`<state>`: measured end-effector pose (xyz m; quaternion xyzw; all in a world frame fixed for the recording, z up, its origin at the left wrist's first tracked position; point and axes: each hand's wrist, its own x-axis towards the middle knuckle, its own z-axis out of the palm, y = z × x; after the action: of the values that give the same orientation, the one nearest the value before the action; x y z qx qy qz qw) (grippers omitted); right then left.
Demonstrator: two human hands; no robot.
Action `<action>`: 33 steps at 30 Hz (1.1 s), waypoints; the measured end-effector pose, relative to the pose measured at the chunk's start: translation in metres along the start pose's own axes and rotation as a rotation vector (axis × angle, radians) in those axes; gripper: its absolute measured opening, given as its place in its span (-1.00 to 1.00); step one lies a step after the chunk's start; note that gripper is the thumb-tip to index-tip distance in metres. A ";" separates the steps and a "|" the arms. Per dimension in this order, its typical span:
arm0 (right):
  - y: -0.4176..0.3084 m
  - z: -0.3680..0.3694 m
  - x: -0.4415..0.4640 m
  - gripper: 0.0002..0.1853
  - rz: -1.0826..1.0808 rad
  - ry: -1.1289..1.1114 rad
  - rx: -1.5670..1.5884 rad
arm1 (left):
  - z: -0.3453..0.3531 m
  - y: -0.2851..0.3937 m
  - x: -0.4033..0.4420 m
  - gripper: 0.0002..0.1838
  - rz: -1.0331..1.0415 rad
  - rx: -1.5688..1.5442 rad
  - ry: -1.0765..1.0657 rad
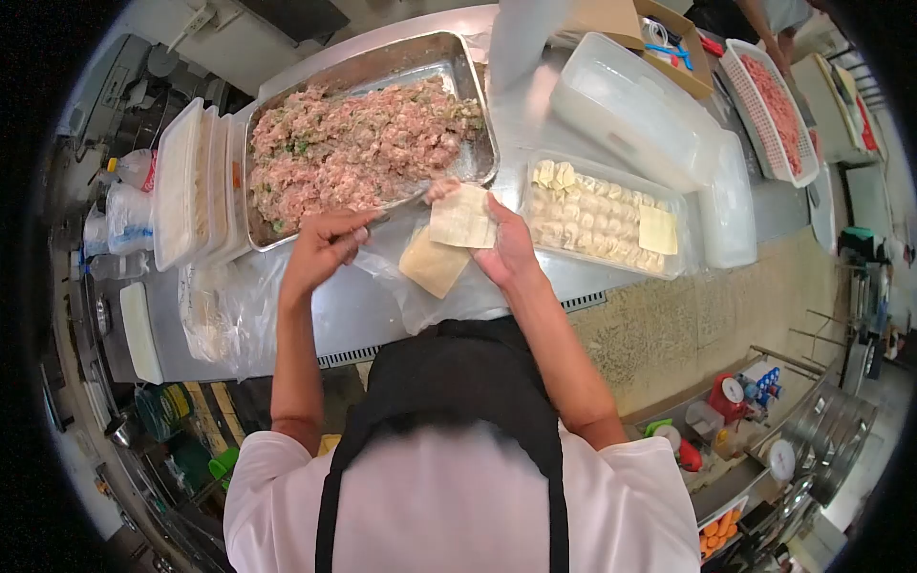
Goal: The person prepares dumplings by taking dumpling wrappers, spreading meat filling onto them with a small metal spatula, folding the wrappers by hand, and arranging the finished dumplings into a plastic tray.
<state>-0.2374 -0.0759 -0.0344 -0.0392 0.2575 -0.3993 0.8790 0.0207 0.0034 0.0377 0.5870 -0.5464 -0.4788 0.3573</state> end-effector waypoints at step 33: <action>0.000 0.005 -0.010 -0.47 -0.605 -0.011 -1.047 | 0.060 0.029 -0.019 -0.61 0.217 0.285 0.179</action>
<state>-0.2403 -0.0693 -0.0257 -0.5401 0.3925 -0.4517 0.5918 -0.0440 0.0239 0.0509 0.6096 -0.6348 -0.3009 0.3674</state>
